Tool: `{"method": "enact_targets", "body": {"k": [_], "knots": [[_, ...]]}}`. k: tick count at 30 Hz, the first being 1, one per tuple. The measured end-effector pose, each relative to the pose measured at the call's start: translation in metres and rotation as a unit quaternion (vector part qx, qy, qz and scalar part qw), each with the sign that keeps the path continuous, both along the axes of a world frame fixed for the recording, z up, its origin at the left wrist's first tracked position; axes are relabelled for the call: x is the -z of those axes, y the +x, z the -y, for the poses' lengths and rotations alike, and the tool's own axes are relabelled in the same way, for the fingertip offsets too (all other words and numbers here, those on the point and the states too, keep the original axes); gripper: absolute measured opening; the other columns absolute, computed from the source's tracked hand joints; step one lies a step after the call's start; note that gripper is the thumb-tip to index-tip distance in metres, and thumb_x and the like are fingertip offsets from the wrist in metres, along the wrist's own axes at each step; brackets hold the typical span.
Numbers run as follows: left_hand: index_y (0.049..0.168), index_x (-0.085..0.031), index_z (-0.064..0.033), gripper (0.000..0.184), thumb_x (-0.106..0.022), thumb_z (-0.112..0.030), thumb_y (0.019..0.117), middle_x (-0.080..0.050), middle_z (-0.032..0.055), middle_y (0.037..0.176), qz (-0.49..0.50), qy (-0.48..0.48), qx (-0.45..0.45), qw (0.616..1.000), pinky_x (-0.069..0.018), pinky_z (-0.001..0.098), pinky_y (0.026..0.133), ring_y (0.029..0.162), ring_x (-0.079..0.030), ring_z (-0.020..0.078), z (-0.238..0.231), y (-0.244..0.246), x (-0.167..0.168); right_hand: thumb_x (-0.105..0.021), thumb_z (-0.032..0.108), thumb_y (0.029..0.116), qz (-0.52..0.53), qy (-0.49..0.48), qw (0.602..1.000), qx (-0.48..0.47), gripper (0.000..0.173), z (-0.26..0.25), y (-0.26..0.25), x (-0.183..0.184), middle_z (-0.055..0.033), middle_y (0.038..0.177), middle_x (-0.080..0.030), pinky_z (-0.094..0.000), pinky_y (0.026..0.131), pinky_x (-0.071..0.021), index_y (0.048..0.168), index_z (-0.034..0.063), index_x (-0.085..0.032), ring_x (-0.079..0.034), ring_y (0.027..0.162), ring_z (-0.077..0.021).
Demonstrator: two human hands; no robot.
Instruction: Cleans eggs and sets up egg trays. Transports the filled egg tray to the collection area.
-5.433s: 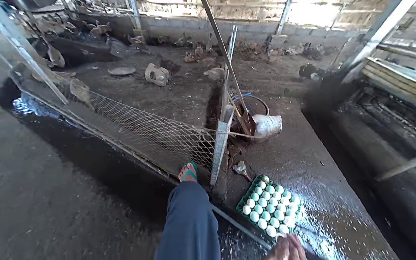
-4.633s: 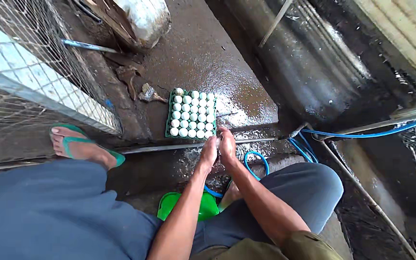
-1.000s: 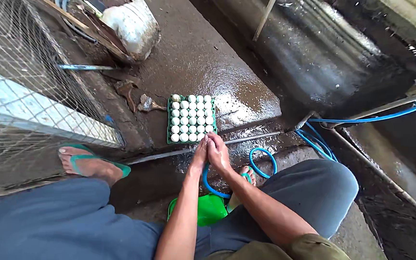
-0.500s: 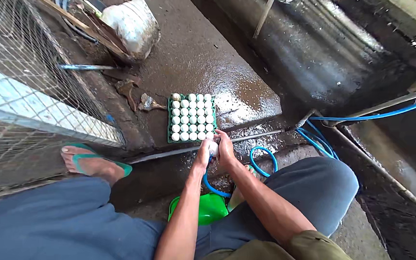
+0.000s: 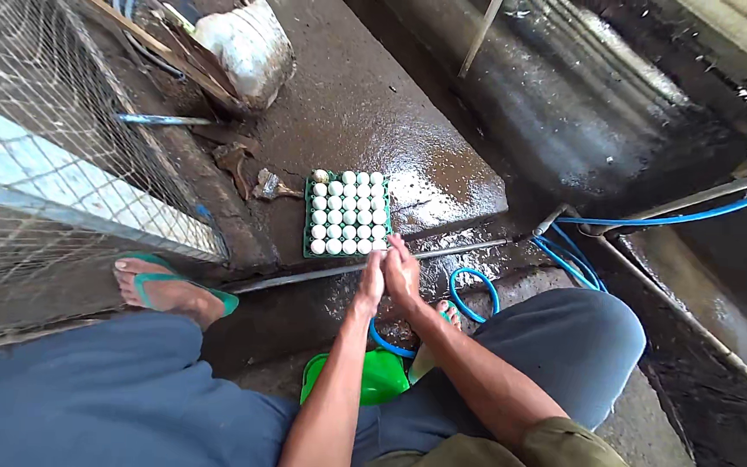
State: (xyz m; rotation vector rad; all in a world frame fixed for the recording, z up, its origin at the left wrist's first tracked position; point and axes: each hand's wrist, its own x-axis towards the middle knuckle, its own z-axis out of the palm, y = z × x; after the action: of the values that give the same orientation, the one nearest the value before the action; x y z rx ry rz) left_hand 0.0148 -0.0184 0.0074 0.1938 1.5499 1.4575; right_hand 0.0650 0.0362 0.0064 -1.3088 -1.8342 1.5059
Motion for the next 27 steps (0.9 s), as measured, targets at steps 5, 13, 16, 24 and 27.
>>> {"method": "enact_targets", "body": {"k": [5,13,16,24,27], "knots": [[0.138,-0.052,0.0028,0.053,-0.019,-0.031,0.1135,-0.059,0.0191,0.132,0.005,0.012,-0.026,1.000,-0.0465,0.0401,0.102,0.118,-0.057,0.0212,0.002,0.001,-0.003,-0.041,0.019,0.1076,-0.021,-0.023,0.999,0.012,0.044,0.012,0.001,0.000,-0.0201,0.159,-0.042,-0.0486,0.122,-0.0324,0.144,0.0011,-0.057,-0.037,0.150,-0.0307],[0.136,-0.054,0.0039,0.050,-0.023,-0.028,0.1137,-0.062,0.0189,0.126,0.005,0.003,-0.039,0.999,-0.0482,0.0378,0.099,0.112,-0.060,0.0193,0.007,-0.001,-0.007,-0.043,0.016,0.1042,-0.032,0.012,0.999,-0.026,0.038,0.012,0.000,0.000,-0.0205,0.153,-0.049,-0.0485,0.118,-0.0372,0.130,0.0027,-0.068,-0.043,0.146,-0.0311],[0.110,-0.063,-0.0049,0.057,-0.019,-0.040,0.1127,-0.061,0.0057,0.083,0.023,-0.041,-0.008,0.999,-0.0485,0.0305,0.058,0.067,-0.056,0.0124,0.000,0.001,-0.007,-0.041,0.017,0.1081,-0.006,-0.054,0.998,0.027,0.036,-0.011,-0.009,-0.003,-0.0161,0.122,-0.069,-0.0481,0.095,-0.0494,0.125,0.0040,-0.070,-0.063,0.113,-0.0251],[0.118,-0.062,-0.0051,0.055,-0.020,-0.040,0.1127,-0.062,0.0077,0.091,0.028,-0.051,0.007,0.998,-0.0492,0.0322,0.064,0.074,-0.057,0.0141,0.003,-0.001,-0.010,-0.039,0.015,0.1085,0.010,-0.039,0.999,0.027,0.037,-0.010,-0.009,0.001,-0.0187,0.129,-0.065,-0.0505,0.100,-0.0472,0.131,0.0040,-0.066,-0.060,0.120,-0.0288],[0.135,-0.057,-0.0025,0.054,-0.021,-0.037,0.1128,-0.064,0.0129,0.119,0.016,-0.023,0.021,0.999,-0.0510,0.0390,0.092,0.104,-0.061,0.0172,0.013,-0.006,-0.008,-0.041,0.014,0.1033,-0.031,0.035,0.999,-0.006,0.039,0.009,-0.002,0.007,-0.0226,0.149,-0.051,-0.0488,0.117,-0.0388,0.128,0.0008,-0.067,-0.045,0.143,-0.0325]]}}
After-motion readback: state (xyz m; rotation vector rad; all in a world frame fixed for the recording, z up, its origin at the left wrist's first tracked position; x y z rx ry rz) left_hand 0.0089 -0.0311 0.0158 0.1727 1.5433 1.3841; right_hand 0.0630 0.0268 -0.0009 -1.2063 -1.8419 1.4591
